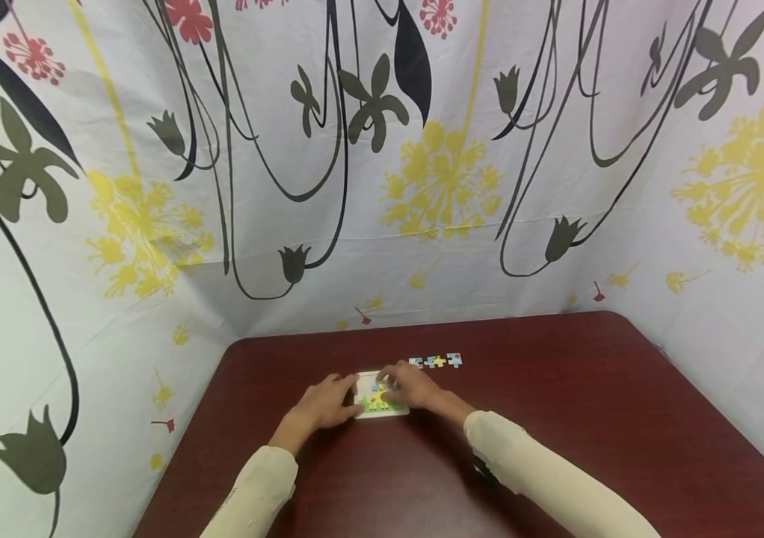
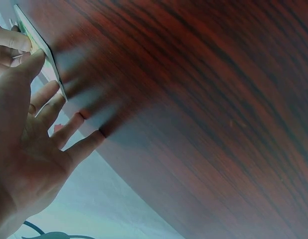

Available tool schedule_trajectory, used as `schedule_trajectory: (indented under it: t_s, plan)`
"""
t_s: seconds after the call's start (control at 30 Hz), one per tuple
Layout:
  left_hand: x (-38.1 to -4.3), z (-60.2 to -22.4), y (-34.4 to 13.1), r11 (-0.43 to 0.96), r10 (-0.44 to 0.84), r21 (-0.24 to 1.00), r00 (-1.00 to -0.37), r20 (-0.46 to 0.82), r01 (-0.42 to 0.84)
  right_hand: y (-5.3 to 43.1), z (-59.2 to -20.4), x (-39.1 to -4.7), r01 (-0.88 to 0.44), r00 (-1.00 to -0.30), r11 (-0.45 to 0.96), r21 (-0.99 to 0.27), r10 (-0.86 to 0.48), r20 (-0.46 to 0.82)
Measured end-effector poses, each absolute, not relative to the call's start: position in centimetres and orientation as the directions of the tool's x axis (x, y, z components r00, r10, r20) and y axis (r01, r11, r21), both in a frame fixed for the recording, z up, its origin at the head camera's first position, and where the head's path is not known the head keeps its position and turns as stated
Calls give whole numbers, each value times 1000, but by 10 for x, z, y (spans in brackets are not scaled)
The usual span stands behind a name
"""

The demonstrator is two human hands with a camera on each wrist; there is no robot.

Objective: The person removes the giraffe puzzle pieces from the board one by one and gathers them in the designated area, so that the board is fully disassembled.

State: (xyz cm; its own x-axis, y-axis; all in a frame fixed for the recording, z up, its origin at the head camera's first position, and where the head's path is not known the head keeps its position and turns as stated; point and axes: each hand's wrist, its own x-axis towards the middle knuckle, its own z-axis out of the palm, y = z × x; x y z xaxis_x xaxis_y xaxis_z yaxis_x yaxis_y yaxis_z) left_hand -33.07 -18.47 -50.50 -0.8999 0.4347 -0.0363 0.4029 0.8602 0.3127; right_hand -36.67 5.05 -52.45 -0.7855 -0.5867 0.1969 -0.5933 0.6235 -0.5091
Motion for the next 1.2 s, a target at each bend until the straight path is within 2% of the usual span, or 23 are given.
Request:
schedule_trajectory:
  t_s: [0.2, 0.6, 1.2]
  plan:
    - [-331, -505, -186, 859, 435, 316, -900, -35, 403, 48, -522, -363, -569, -807, 618, -542, -548, 222]
    - [-332, -507, -185, 857, 440, 312, -897, -31, 410, 49, -522, -361, -605, -782, 535, -590, -538, 315]
    - [-330, -507, -184, 864, 427, 310, -904, -34, 396, 69, -514, -363, -629, -762, 501, -595, -548, 345]
